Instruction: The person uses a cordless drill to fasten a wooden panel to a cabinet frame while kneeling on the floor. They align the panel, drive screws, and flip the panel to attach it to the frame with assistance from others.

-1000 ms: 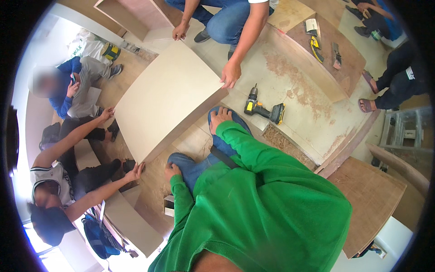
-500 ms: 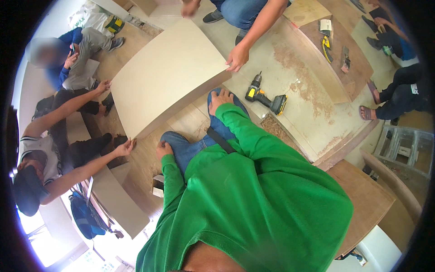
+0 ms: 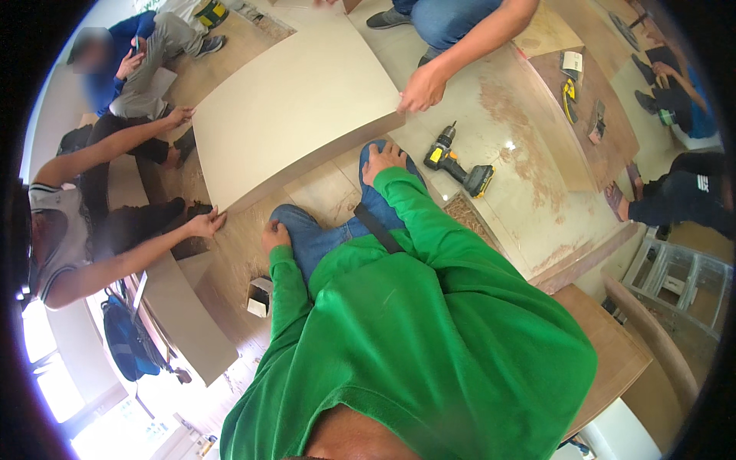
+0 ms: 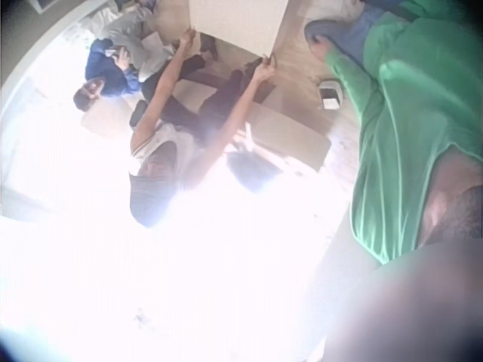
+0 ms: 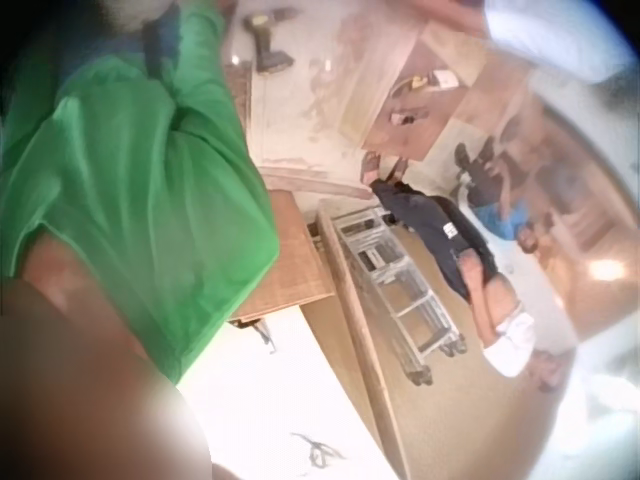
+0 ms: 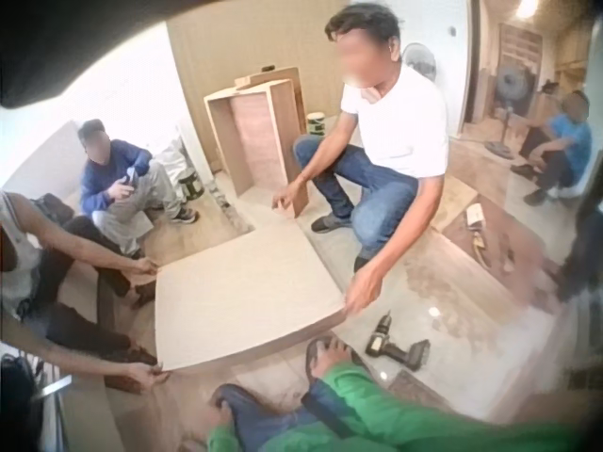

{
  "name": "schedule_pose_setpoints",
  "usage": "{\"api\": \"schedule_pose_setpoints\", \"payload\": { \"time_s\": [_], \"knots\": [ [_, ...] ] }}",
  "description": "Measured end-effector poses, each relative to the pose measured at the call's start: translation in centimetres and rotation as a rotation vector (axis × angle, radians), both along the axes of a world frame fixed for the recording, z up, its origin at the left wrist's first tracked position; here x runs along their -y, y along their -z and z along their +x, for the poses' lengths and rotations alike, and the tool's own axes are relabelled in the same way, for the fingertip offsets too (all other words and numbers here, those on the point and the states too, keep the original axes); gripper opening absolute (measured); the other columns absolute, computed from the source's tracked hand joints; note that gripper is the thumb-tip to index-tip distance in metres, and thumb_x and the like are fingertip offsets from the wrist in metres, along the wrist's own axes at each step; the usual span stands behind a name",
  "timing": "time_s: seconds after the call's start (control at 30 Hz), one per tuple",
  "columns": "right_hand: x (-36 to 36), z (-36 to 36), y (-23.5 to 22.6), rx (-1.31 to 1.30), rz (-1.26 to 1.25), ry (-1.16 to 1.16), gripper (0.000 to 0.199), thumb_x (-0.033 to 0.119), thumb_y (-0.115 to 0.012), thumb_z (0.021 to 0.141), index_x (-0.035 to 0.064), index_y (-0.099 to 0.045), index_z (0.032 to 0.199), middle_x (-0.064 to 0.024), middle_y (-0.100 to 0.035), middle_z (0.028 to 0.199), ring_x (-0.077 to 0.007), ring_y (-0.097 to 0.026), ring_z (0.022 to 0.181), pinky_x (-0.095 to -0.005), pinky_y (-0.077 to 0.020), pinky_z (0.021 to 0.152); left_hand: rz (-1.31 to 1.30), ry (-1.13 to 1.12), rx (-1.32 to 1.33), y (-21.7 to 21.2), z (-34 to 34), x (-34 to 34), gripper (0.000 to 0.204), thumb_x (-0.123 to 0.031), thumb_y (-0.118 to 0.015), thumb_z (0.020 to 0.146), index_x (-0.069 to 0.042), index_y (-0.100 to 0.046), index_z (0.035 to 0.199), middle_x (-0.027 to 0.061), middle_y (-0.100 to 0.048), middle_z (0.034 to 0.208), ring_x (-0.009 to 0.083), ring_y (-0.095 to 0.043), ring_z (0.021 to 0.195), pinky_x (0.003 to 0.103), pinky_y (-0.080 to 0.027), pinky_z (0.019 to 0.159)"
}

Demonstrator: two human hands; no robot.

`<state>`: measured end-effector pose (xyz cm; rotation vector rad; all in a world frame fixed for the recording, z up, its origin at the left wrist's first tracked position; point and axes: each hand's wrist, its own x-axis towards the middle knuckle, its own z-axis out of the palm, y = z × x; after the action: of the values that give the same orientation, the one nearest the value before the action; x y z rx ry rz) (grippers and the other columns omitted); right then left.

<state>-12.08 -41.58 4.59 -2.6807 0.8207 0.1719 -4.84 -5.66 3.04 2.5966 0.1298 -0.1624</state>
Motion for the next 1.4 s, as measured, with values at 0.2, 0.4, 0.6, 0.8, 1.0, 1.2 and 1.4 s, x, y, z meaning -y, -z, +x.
{"api": "schedule_pose_setpoints", "payload": {
  "time_s": [0.2,0.4,0.6,0.8,1.0,1.2,1.4],
  "knots": [
    [0.0,0.2,0.5,0.003,-0.038,-0.001,0.058,0.038,-0.065,0.088,0.0076,-0.056,0.137,-0.0260,-0.055,0.135,-0.0445,-0.053,0.126,-0.0602,-0.0428,0.102,-0.015,-0.006,0.051,2.4,0.6,-0.9,0.032,-0.023,-0.068,0.089,-0.005,-0.077,0.114,0.0210,-0.076,0.105,0.0368,-0.074,0.099,0.046,-0.058,0.088],
    [-0.4,0.6,0.1,-0.043,0.000,-0.016,0.062,0.038,-0.065,0.088,0.0094,-0.054,0.141,-0.0282,-0.053,0.140,-0.0457,-0.050,0.131,-0.0609,-0.0408,0.106,-0.027,-0.071,0.045,2.7,0.5,-1.0,0.032,-0.027,-0.067,0.088,-0.011,-0.078,0.114,0.0182,-0.077,0.108,0.0388,-0.073,0.101,0.048,-0.057,0.092],
    [-0.5,0.8,-0.6,-0.076,-0.002,-0.018,0.062,0.040,-0.065,0.089,0.0107,-0.054,0.143,-0.0266,-0.052,0.142,-0.0446,-0.050,0.132,-0.0594,-0.0402,0.107,-0.021,-0.120,-0.021,0.7,0.1,-0.4,0.033,-0.027,-0.067,0.089,-0.012,-0.077,0.116,0.0164,-0.076,0.108,0.0367,-0.073,0.101,0.047,-0.057,0.092],
    [0.0,0.6,1.4,0.052,0.040,0.055,0.052,0.041,-0.067,0.089,0.0110,-0.063,0.131,-0.0222,-0.067,0.122,-0.0411,-0.060,0.120,-0.0562,-0.0470,0.101,-0.038,-0.092,0.056,3.3,0.4,-1.3,0.033,-0.024,-0.068,0.088,-0.011,-0.077,0.117,0.0159,-0.078,0.102,0.0340,-0.075,0.097,0.045,-0.058,0.088],
    [9.6,0.8,7.4,0.721,0.525,0.573,0.028,0.021,-0.073,0.087,0.0122,-0.071,0.113,-0.0138,-0.076,0.099,-0.0270,-0.074,0.082,-0.0372,-0.0588,0.073,-0.355,-0.283,0.000,7.3,7.4,-7.4,0.026,-0.023,-0.078,0.085,-0.004,-0.082,0.104,0.0150,-0.078,0.088,0.0237,-0.073,0.081,0.040,-0.058,0.079],
    [18.7,4.1,7.9,0.838,0.390,0.479,0.033,0.021,-0.074,0.090,0.0072,-0.069,0.120,-0.0135,-0.075,0.101,-0.0197,-0.072,0.093,-0.0350,-0.0577,0.085,-0.361,-0.230,0.228,4.6,19.9,-14.6,0.043,-0.022,-0.076,0.088,-0.002,-0.071,0.126,0.0194,-0.076,0.098,0.0271,-0.074,0.090,0.039,-0.058,0.083],
    [17.7,8.3,7.2,0.470,0.427,0.424,0.052,0.023,-0.070,0.091,0.0012,-0.063,0.137,-0.0251,-0.071,0.126,-0.0381,-0.070,0.115,-0.0421,-0.0545,0.101,0.298,0.139,-0.235,5.9,28.4,-19.3,0.057,-0.032,-0.078,0.089,-0.005,-0.062,0.136,0.0242,-0.074,0.097,0.0407,-0.072,0.097,0.046,-0.058,0.088]
  ]
}}
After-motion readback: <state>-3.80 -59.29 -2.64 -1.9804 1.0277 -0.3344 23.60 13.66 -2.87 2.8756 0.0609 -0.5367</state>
